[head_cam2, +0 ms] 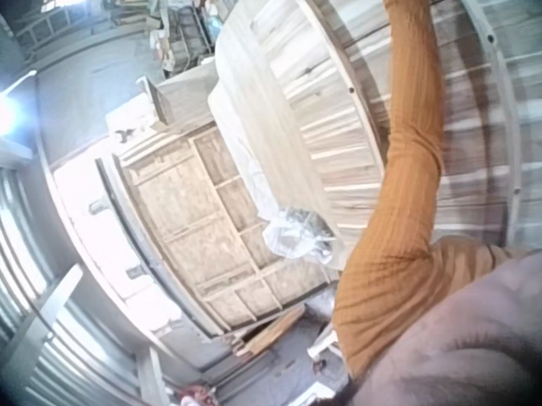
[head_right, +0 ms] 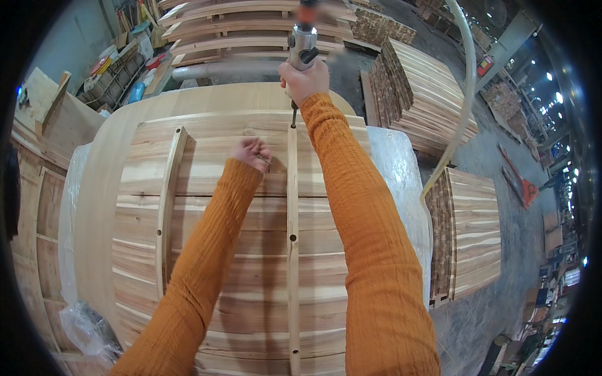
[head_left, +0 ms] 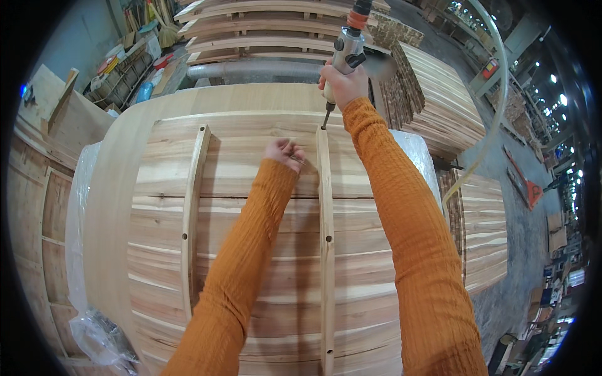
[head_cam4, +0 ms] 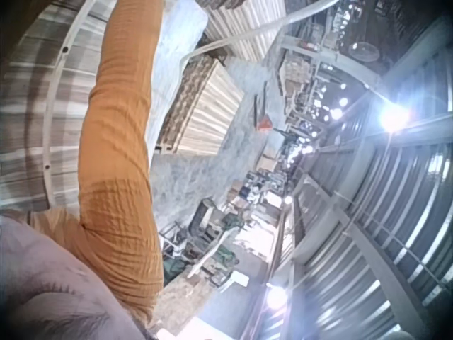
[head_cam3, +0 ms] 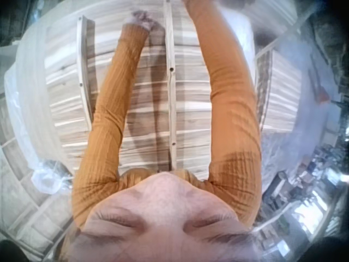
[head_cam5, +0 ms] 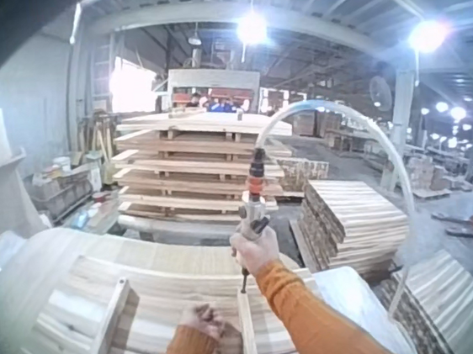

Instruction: The person uses a pneumatic nail gun to fasten wooden slats onto a large wooden panel. They repeatedly pick up nails, position them, and drive them into the wood. The person also lifts and moves the assembled panel within the workshop.

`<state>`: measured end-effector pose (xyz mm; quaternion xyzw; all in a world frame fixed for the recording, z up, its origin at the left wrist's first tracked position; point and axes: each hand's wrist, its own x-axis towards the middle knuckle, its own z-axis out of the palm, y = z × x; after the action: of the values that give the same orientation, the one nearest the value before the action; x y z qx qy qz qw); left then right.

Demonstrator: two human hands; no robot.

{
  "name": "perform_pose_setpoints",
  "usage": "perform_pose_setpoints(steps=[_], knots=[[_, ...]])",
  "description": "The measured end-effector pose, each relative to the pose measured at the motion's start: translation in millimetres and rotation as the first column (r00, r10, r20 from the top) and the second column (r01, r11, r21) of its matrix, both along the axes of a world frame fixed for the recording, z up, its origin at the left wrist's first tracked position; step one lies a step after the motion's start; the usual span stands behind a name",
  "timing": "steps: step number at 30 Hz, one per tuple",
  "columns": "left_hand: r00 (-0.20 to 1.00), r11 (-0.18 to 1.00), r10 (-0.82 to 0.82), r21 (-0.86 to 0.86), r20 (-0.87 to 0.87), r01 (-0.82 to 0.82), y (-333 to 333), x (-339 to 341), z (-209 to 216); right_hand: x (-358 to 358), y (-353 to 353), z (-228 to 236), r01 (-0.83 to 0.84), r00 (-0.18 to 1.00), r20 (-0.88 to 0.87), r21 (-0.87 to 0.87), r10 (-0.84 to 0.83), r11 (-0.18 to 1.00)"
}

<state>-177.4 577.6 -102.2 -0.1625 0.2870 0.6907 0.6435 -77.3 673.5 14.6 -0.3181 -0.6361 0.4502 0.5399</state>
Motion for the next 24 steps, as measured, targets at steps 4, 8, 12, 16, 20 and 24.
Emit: perform_pose_setpoints(steps=[4, 8, 12, 16, 20, 24], knots=[[0.926, 0.958, 0.275, 0.005, 0.257, -0.286, -43, -15, -20, -6, -2, -6, -0.034, 0.998, -0.057, -0.031, 0.032, 0.999], [0.926, 0.977, 0.215, -0.077, 0.311, -0.201, -78, 10, -6, 6, -9, 0, 0.039, 0.998, -0.053, 0.007, -0.039, 0.999], [0.99, 0.991, 0.127, 0.041, 0.056, -0.129, -116, 16, 9, 11, -56, 27, -0.029, 0.985, -0.164, 0.097, 0.044, 0.995], [0.986, 0.979, -0.002, 0.199, -0.166, 0.035, -165, 8, 24, 36, -154, 63, -0.11, 0.954, -0.251, 0.223, 0.166, 0.969], [0.985, 0.995, -0.071, 0.06, -0.16, 0.082, -239, 23, 63, 71, -275, 75, -0.282, 0.817, -0.473, 0.173, 0.331, 0.944], [0.988, 0.988, -0.078, 0.123, -0.136, 0.095, -322, 39, 96, 92, -373, 76, -0.296, 0.744, -0.587, 0.137, 0.319, 0.945]])
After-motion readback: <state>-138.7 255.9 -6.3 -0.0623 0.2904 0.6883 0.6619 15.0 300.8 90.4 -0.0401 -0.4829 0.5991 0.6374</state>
